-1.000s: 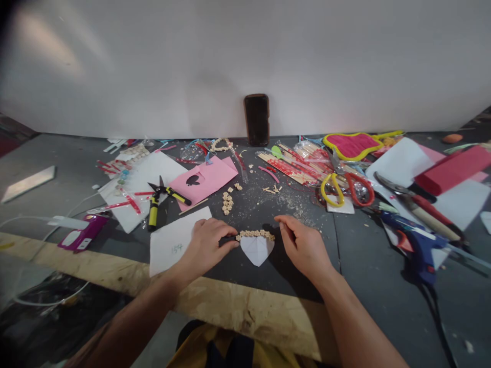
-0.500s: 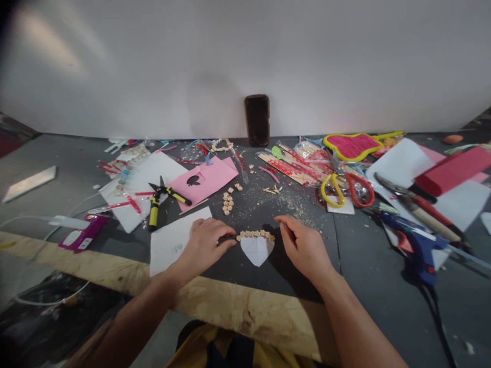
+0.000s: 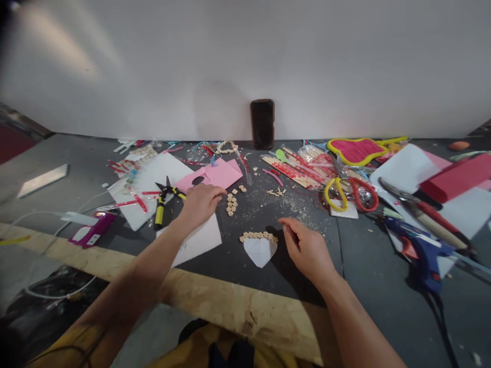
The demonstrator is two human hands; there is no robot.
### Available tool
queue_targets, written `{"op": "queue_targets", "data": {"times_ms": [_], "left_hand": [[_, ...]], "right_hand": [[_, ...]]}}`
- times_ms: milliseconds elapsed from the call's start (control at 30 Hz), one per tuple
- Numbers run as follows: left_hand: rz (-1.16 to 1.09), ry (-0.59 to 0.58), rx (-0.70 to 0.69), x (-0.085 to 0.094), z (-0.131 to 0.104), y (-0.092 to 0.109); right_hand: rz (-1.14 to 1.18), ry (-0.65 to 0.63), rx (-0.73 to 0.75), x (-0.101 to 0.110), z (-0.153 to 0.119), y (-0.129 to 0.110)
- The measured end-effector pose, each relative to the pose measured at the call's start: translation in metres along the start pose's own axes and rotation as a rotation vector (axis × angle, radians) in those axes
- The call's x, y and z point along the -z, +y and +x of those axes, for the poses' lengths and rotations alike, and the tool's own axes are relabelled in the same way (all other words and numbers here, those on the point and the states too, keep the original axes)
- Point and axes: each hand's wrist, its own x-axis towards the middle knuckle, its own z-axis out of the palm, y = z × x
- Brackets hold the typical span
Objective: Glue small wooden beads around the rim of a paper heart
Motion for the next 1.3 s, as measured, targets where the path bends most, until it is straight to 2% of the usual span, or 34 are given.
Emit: {"op": "queue_targets", "data": {"times_ms": [200,500,667,800,933,1000,1133,1300], "left_hand": [[-0.011,-0.057,-0.072,-0.009,0.015,-0.002],[-0.070,-0.034,-0.072,-0.008,0.009,-0.004],[-0.183,0.008,-0.048,0.001,-0.009,-0.006],[-0.305,0.081,0.057,0.010,-0.030,-0.002],[-0.363,0.073,0.086,0.013,-0.056,0.006],[-0.391,0.044,0.066,0.011,-0.069,0.014],[-0.405,-0.101,-0.030,0.001,-0.088,0.034],[-0.367,-0.099,-0.080,-0.015,-0.097,0.051]], "right_hand": [[-0.044,0.006,-0.007,-0.001,0.000,0.003],[-0.049,-0.005,-0.011,-0.001,0.000,0.003],[-0.014,-0.006,0.003,-0.001,0.000,0.003],[-0.003,-0.005,0.006,-0.001,0.000,0.002],[-0.010,-0.017,0.009,0.000,0.001,0.000],[-0.009,-0.014,0.014,0.000,0.001,-0.001],[0.000,-0.017,0.019,-0.001,0.001,0.000],[0.003,-0.027,0.001,-0.001,0.000,0.000]]}}
